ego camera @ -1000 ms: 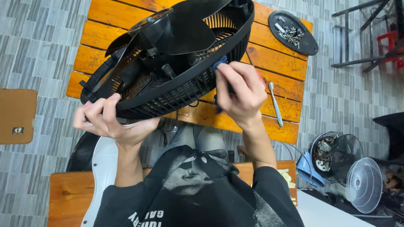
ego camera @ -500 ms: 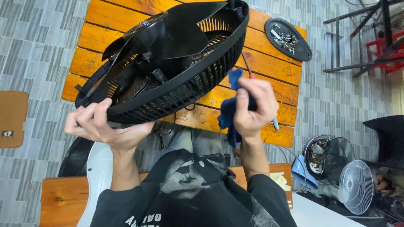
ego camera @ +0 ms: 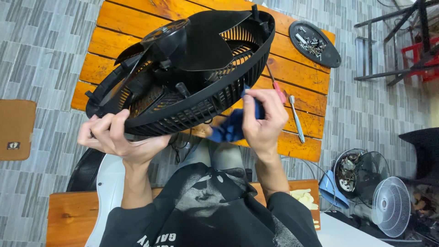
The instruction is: Cleaning the grill and blades of a disassembled electric fan using a cloth and a small brush.
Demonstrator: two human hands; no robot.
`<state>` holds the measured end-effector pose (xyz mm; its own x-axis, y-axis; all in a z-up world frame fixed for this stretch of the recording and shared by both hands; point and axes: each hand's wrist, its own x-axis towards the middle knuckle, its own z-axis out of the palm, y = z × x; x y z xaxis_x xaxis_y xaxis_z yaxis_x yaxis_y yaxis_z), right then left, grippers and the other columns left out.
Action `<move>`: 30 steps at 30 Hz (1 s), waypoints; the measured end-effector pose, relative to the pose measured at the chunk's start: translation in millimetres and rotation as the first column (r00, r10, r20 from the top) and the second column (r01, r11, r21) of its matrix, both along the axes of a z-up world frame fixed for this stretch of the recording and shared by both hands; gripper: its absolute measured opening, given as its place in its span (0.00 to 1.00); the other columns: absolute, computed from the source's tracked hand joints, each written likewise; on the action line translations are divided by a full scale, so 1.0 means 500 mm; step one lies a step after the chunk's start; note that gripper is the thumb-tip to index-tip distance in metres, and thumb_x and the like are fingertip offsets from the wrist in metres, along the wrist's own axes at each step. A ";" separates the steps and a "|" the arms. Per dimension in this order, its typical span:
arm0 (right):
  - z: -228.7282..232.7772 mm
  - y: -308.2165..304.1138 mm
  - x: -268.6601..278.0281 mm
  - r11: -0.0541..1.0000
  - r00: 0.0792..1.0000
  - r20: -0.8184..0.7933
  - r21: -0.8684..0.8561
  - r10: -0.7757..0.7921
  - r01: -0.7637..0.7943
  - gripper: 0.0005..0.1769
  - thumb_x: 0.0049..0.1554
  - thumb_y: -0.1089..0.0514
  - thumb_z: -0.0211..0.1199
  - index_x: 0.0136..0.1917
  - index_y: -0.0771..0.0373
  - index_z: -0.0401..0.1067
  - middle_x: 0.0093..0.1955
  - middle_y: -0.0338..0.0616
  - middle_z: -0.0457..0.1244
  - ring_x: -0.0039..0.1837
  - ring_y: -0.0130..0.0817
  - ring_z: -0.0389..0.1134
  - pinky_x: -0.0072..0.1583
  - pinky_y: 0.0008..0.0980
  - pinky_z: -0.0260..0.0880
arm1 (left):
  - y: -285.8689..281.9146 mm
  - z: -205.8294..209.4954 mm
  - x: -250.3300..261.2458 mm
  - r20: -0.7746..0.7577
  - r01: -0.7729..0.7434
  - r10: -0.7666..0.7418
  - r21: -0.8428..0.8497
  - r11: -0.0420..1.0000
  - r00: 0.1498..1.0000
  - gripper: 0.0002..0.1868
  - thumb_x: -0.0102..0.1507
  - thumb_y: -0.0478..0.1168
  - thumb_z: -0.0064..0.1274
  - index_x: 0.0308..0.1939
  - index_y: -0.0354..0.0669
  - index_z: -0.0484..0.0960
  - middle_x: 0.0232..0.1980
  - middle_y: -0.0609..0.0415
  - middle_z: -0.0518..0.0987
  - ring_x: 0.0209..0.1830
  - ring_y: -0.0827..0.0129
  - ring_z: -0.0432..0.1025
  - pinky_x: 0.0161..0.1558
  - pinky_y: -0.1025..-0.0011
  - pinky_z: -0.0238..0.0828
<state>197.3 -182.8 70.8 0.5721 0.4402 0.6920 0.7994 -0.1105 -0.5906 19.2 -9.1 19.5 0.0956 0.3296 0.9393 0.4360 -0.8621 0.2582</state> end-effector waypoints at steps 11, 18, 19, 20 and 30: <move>-0.031 0.005 0.025 0.999 0.960 0.281 0.027 0.010 -0.018 0.10 0.64 0.74 0.60 0.60 0.73 0.73 0.48 0.57 0.62 0.48 0.45 0.65 0.54 0.35 0.70 | -0.009 0.008 0.013 -0.010 -0.001 0.001 0.022 1.000 1.000 0.33 0.52 0.61 0.69 0.45 0.40 0.75 0.41 0.48 0.67 0.50 0.50 0.56 0.48 0.54 0.63; -0.045 -0.031 -0.008 0.999 1.000 0.028 -0.038 -0.013 0.014 0.09 0.65 0.68 0.57 0.57 0.73 0.74 0.50 0.56 0.62 0.51 0.44 0.67 0.55 0.36 0.71 | -0.009 -0.013 0.002 -0.061 0.030 -0.030 -0.009 1.000 0.998 0.30 0.54 0.56 0.68 0.46 0.39 0.75 0.41 0.46 0.67 0.51 0.47 0.57 0.52 0.50 0.63; -0.042 -0.035 -0.002 1.000 0.999 0.036 -0.009 -0.012 0.012 0.07 0.63 0.69 0.60 0.53 0.70 0.76 0.46 0.52 0.64 0.49 0.47 0.70 0.53 0.39 0.72 | -0.003 -0.032 -0.002 -0.040 0.047 -0.046 0.027 0.999 0.998 0.36 0.52 0.64 0.72 0.45 0.40 0.76 0.40 0.47 0.69 0.48 0.45 0.60 0.55 0.48 0.61; -0.038 -0.038 0.007 1.000 0.999 0.050 0.020 -0.008 0.007 0.05 0.61 0.69 0.63 0.50 0.67 0.79 0.43 0.49 0.66 0.47 0.50 0.72 0.50 0.42 0.73 | 0.005 -0.051 -0.002 -0.014 0.060 -0.060 0.063 0.996 0.998 0.42 0.50 0.73 0.76 0.45 0.42 0.78 0.39 0.47 0.70 0.45 0.44 0.64 0.58 0.47 0.59; -0.072 0.007 -0.006 0.974 0.997 0.063 0.226 -0.043 0.028 0.12 0.59 0.70 0.66 0.57 0.69 0.79 0.46 0.51 0.67 0.46 0.45 0.72 0.50 0.37 0.73 | 0.005 -0.048 -0.001 -0.002 0.062 -0.062 0.048 0.997 0.998 0.42 0.50 0.72 0.75 0.46 0.44 0.77 0.40 0.48 0.70 0.46 0.44 0.63 0.58 0.47 0.60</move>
<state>194.3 -179.3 34.6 0.5337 0.2493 0.8081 0.8359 -0.0105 -0.5488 18.5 -6.7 -4.5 0.1146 0.2773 0.9539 0.3810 -0.8991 0.2156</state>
